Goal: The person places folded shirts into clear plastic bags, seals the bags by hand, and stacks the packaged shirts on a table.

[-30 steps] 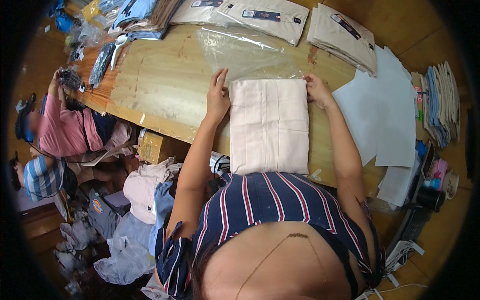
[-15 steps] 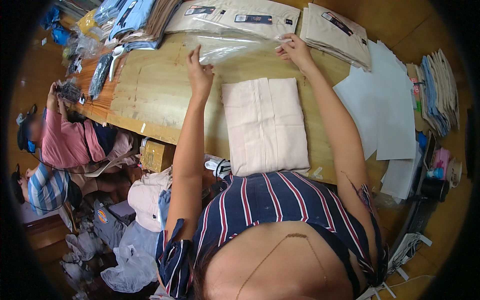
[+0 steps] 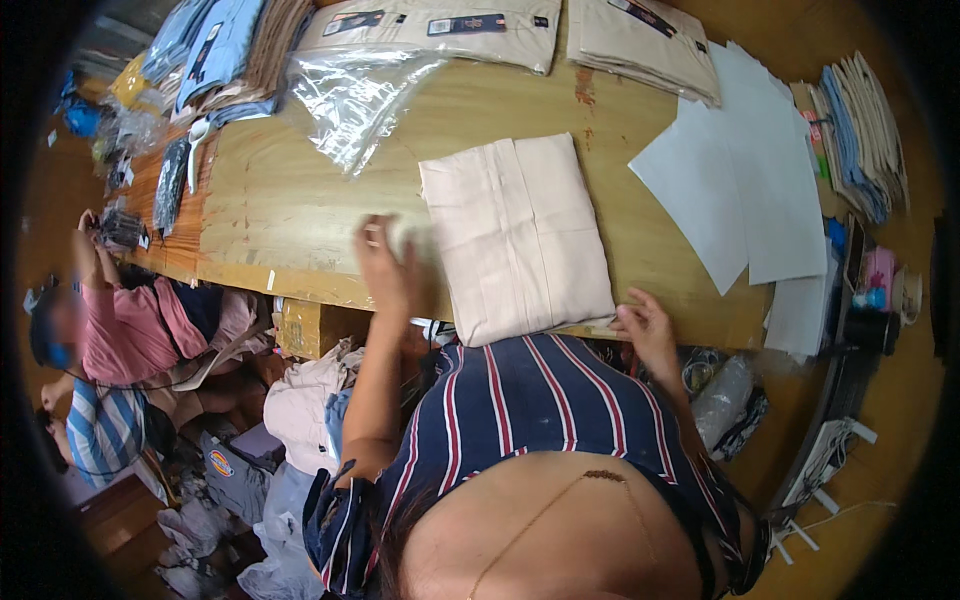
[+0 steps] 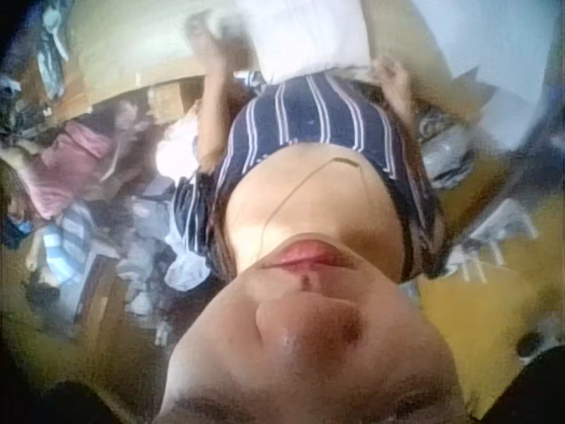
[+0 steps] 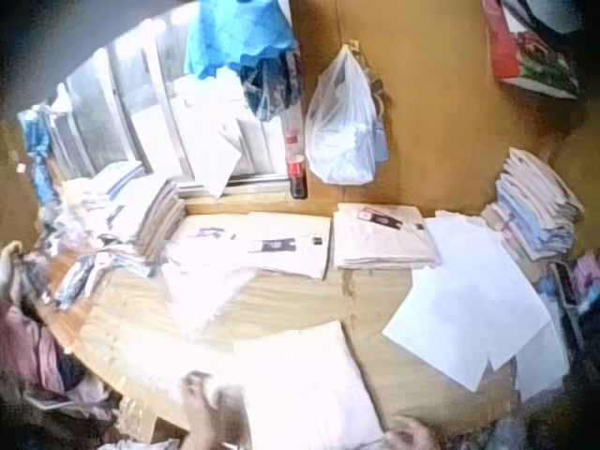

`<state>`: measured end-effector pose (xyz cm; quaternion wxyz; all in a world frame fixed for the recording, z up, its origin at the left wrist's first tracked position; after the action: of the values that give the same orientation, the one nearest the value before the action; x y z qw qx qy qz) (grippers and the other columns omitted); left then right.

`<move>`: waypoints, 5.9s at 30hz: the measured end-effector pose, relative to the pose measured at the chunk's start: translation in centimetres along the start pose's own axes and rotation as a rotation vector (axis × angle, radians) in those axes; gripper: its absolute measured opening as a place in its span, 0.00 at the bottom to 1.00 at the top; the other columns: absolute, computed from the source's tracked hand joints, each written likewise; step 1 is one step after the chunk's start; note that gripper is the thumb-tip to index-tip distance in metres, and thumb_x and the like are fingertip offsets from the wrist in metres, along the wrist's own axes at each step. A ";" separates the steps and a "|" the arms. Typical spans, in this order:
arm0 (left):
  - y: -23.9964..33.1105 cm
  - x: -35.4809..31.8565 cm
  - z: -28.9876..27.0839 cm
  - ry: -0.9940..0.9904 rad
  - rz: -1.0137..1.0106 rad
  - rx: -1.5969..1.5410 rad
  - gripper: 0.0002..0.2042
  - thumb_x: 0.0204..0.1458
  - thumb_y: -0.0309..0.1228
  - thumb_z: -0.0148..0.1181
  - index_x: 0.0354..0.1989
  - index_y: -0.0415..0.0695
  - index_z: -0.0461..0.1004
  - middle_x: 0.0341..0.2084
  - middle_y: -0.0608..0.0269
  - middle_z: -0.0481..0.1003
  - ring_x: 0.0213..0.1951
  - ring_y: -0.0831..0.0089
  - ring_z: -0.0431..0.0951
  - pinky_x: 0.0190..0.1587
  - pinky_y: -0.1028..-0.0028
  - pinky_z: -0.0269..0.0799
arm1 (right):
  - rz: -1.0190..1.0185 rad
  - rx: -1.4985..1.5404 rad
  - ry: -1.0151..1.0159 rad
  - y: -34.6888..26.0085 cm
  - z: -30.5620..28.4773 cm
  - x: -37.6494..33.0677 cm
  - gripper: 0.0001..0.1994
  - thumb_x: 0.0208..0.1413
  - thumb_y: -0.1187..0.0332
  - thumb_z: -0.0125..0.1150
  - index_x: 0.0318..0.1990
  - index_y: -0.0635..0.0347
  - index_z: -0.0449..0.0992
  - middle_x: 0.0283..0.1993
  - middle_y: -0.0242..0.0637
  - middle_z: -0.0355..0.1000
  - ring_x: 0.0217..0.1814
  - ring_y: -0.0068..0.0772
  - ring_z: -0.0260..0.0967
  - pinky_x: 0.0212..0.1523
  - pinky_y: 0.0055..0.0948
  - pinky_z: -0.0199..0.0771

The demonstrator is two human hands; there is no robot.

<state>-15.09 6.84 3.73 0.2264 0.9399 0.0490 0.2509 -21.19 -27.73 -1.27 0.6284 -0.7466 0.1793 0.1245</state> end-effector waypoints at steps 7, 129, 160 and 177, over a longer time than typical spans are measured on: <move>6.0 -7.0 2.1 -0.454 0.346 -0.083 0.25 0.38 0.40 0.58 0.46 0.47 0.63 0.47 0.54 0.59 0.49 0.54 0.57 0.48 0.61 0.53 | 0.361 0.460 -0.267 1.0 4.7 -1.0 0.22 0.48 0.71 0.55 0.50 0.68 0.58 0.30 0.31 0.64 0.22 0.17 0.60 0.20 0.15 0.63; -0.2 17.8 5.4 0.246 -0.248 -0.490 0.06 0.39 0.25 0.59 0.26 0.36 0.73 0.18 0.52 0.73 0.20 0.69 0.72 0.25 0.75 0.65 | -1.218 -0.495 0.463 -20.8 7.7 21.3 0.04 0.39 0.76 0.55 0.26 0.62 0.75 0.32 0.42 0.70 0.33 0.40 0.68 0.33 0.31 0.67; -5.0 10.6 10.4 -0.263 -0.450 -0.915 0.03 0.38 0.16 0.51 0.20 0.38 0.67 0.19 0.70 0.68 0.21 0.84 0.65 0.23 0.85 0.60 | -0.409 -0.114 -0.387 -10.7 7.2 24.9 0.08 0.36 0.84 0.50 0.21 0.60 0.63 0.21 0.24 0.60 0.23 0.15 0.57 0.23 0.15 0.58; -3.4 2.6 6.0 -0.421 -0.512 -0.973 0.07 0.41 0.15 0.43 0.19 0.42 0.60 0.18 0.72 0.60 0.24 0.84 0.59 0.29 0.86 0.55 | -0.305 -0.367 -0.355 -7.8 6.0 13.7 0.05 0.33 0.82 0.46 0.18 0.61 0.61 0.16 0.27 0.56 0.21 0.16 0.54 0.22 0.18 0.56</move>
<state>-9.76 7.99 -1.27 0.6898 0.7159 0.1076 -0.0100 -5.23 -22.27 -1.02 0.5160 -0.8325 -0.0732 0.1878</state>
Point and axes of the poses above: each hand's wrist, its own x-axis towards the middle knuckle, its own z-axis out of the palm, y = z × x, the point moved 5 cm from there along x, towards the middle knuckle
